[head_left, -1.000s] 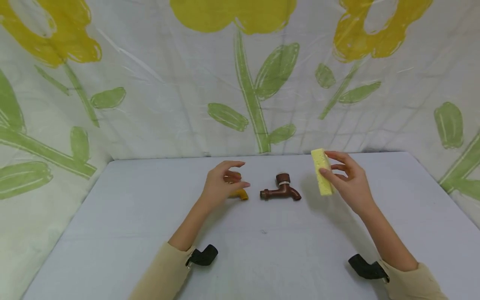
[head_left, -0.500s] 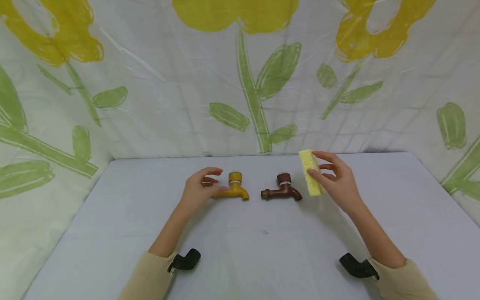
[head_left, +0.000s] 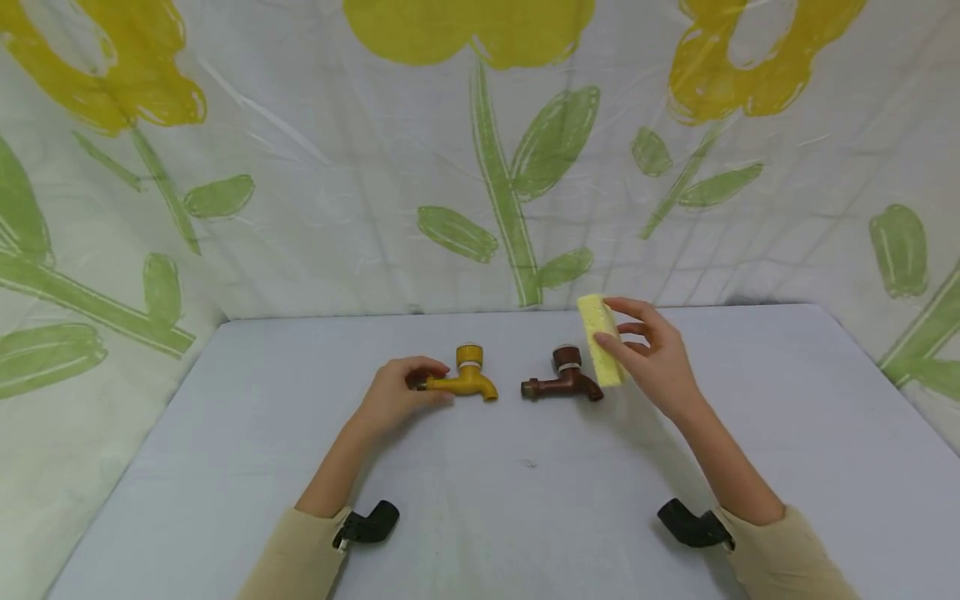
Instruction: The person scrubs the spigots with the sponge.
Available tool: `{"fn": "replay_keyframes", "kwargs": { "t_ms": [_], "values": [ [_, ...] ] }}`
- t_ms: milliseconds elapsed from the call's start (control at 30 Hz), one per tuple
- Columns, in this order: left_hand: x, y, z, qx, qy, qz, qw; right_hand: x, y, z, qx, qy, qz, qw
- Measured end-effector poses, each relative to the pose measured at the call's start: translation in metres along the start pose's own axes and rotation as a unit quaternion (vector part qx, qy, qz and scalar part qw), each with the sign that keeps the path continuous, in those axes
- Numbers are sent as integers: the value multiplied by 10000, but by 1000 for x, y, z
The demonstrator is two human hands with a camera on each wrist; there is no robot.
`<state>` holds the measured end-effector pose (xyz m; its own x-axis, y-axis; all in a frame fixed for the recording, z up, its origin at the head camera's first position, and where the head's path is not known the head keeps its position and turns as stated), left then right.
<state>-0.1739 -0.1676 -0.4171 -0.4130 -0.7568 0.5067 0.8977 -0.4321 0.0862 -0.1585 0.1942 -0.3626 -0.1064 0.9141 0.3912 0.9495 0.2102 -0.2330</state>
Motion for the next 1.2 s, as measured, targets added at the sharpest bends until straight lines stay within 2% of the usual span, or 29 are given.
{"fn": "replay_keyframes", "kwargs": {
  "t_ms": [133, 400, 600, 767, 900, 1033, 1200],
  "values": [
    [-1, -1, -1, -90, -121, -125, 9998, -4, -4, -1, 26, -76, -12, 10000],
    [-2, 0, 1, -234, -242, -123, 9994, -10, -7, -2, 11, -101, -73, 9999],
    [-1, 1, 6, -171, -299, -86, 9994, -12, -6, -3, -41, -18, -169, 9998],
    [3, 2, 11, -152, -260, -241, 9993, -13, -5, -2, -65, -58, -236, 9997],
    [6, 4, 13, -125, 217, -652, 9976, -15, -4, -3, -123, -46, -323, 9994],
    [9, 7, 14, -86, 913, -1074, 9900, -17, -3, -4, -162, -36, -400, 9991],
    [10, 8, 15, -41, 1544, -1219, 9804, -20, -2, -4, -196, 40, -466, 9987]
  ]
}}
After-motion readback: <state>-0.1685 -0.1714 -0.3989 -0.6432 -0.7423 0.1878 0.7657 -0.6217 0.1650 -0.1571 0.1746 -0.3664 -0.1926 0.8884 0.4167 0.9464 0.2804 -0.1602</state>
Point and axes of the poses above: each hand's wrist, its own y-axis away from the middle knuckle, its own x-axis out of the back of the hand, z = x × y, the point moved 1 cm from there along -y, towards the middle knuckle, and after that the axes turned 11 degrees about -z, right-handed, at the moved point
